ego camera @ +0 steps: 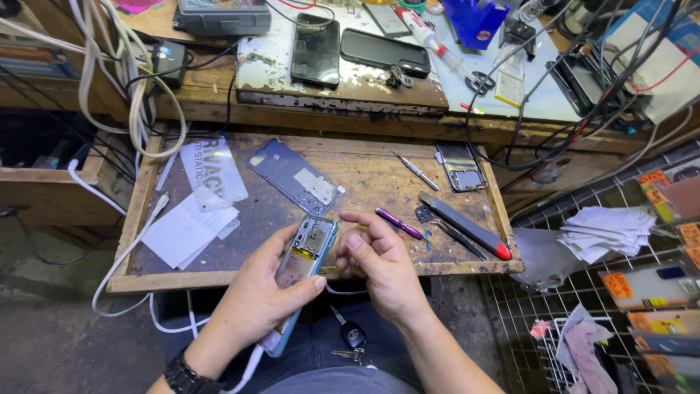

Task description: The person repairs a mobile phone by removing screws using a screwdriver, handling a SIM card tray, and prying internal components on a workbench.

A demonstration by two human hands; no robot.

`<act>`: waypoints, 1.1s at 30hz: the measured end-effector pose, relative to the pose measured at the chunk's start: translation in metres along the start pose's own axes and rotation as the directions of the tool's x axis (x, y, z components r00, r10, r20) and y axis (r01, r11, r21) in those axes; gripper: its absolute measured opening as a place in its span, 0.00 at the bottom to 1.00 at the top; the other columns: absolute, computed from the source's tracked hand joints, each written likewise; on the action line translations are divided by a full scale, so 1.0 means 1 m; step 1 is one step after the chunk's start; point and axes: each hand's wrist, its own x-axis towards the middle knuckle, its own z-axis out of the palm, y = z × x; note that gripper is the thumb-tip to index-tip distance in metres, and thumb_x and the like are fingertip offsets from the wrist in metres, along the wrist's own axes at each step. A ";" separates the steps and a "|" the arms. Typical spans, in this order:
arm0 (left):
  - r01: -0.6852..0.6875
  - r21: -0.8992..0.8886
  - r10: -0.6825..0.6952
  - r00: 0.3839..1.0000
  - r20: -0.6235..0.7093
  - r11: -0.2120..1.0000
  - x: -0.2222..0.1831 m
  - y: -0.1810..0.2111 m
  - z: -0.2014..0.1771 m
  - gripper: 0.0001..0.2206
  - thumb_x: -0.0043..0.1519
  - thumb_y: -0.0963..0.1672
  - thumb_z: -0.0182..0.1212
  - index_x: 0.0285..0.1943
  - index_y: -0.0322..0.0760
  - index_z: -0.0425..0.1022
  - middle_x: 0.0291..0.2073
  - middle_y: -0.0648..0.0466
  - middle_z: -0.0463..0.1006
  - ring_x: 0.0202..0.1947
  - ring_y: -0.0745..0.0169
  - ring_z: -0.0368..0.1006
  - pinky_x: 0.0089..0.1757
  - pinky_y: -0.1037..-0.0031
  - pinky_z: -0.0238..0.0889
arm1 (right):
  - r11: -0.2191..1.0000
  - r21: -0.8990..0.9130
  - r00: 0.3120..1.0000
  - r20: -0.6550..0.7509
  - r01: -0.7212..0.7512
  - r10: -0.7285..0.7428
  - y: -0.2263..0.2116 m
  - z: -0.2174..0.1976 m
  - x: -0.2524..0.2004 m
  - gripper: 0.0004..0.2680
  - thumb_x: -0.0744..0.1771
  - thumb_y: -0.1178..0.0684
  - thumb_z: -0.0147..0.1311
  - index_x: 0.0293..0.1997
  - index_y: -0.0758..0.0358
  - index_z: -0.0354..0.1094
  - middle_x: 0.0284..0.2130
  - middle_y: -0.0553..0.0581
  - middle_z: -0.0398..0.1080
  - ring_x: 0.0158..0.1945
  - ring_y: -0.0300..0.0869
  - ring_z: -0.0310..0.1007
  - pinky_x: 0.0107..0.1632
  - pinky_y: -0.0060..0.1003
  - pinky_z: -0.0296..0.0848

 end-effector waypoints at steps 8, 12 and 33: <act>0.084 -0.153 -0.059 0.985 0.163 0.985 0.003 -0.002 -0.006 0.35 0.53 0.44 0.68 0.70 0.27 0.60 0.56 0.47 0.79 0.57 0.63 0.74 0.56 0.72 0.64 | 1.000 0.023 0.998 0.056 -0.018 0.016 0.002 0.006 0.006 0.14 0.70 0.54 0.55 0.61 0.68 0.68 0.34 0.52 0.71 0.34 0.34 0.67 0.39 0.27 0.68; 0.054 -0.125 -0.031 0.983 0.179 0.991 0.007 -0.003 -0.010 0.33 0.55 0.44 0.66 0.70 0.26 0.62 0.56 0.47 0.79 0.58 0.63 0.73 0.57 0.73 0.63 | 0.998 -0.031 0.996 0.073 0.046 -0.044 0.000 0.008 0.011 0.12 0.70 0.55 0.54 0.59 0.70 0.68 0.35 0.50 0.71 0.37 0.33 0.67 0.42 0.28 0.69; 0.237 -0.307 -0.153 0.950 0.274 0.922 0.003 -0.014 -0.014 0.32 0.61 0.50 0.59 0.74 0.32 0.63 0.39 0.53 0.76 0.27 0.73 0.66 0.25 0.82 0.60 | 0.987 -0.151 0.993 0.119 0.046 -0.029 -0.006 0.011 0.013 0.11 0.70 0.56 0.54 0.57 0.70 0.70 0.34 0.52 0.73 0.34 0.33 0.69 0.40 0.29 0.71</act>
